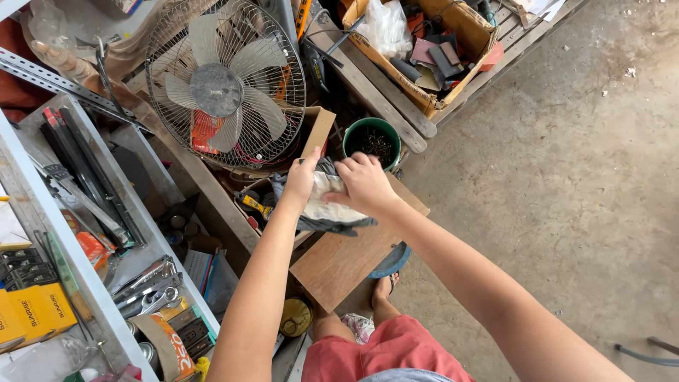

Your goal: Organizing and moving various tools, objects, and materials in a cluttered workshop or storage area.

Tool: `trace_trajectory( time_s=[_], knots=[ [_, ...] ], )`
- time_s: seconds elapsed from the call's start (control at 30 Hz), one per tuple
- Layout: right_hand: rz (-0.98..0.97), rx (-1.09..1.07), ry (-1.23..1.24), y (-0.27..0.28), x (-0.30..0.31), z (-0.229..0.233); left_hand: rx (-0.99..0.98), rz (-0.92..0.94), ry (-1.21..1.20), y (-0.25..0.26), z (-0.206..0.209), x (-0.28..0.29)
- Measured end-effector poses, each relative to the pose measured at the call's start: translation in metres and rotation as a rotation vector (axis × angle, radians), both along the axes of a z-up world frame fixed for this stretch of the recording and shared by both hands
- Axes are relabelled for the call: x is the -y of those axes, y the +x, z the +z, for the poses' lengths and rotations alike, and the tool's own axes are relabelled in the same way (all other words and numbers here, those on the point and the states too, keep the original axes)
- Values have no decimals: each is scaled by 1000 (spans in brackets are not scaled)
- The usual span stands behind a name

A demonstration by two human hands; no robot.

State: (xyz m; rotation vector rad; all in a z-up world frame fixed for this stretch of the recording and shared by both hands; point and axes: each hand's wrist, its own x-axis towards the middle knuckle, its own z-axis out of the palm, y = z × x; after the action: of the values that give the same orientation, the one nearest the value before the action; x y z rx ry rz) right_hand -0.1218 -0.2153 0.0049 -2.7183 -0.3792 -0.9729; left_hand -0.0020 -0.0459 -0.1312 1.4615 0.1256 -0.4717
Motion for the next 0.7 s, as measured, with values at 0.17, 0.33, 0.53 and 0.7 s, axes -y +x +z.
trace_trajectory(
  time_s=[0.17, 0.33, 0.53, 0.7],
  knots=[
    [227, -620, 373, 23, 19, -71, 143, -22, 301, -26, 78, 11],
    [249, -546, 574, 33, 32, -69, 1522, -233, 701, -55, 158, 15],
    [313, -527, 528, 37, 25, -50, 1320, -500, 787, -30, 98, 7],
    [233, -552, 810, 34, 20, -40, 1085, -582, 749, -7, 75, 3]
  ],
)
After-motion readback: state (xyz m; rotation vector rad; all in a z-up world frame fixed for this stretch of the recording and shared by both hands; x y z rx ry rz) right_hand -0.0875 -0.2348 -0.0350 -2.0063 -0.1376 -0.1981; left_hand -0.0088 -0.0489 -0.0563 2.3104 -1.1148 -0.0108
